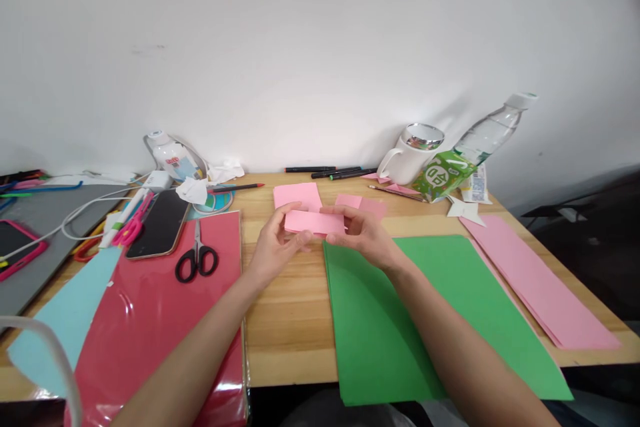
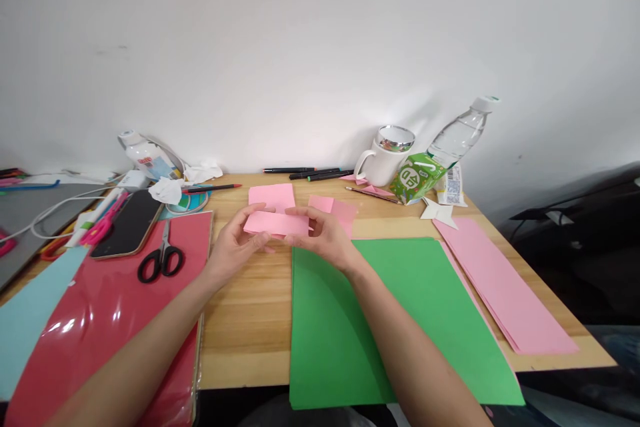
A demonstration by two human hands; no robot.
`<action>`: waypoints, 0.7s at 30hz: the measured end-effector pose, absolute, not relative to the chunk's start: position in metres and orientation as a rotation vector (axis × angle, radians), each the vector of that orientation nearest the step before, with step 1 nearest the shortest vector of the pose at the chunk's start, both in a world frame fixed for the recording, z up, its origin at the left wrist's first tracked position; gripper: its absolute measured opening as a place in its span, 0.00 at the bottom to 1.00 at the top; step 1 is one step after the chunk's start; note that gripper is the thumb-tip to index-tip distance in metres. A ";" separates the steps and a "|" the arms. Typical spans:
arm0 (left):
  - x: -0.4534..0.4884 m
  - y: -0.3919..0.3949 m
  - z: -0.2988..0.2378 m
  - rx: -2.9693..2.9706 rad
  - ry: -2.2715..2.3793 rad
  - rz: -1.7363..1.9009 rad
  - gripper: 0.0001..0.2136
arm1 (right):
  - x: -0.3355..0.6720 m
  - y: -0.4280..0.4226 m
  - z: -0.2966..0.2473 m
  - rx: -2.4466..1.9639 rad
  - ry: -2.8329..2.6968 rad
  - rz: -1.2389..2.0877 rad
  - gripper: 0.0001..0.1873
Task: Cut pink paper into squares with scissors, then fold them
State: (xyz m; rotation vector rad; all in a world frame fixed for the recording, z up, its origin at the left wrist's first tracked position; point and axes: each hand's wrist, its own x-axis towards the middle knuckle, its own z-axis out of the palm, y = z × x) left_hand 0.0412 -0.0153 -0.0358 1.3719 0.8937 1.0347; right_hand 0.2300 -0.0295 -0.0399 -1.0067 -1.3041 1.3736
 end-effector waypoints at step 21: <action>0.036 -0.013 -0.040 1.164 0.851 1.048 0.32 | 0.218 -0.028 -0.046 -1.258 -1.220 1.078 0.23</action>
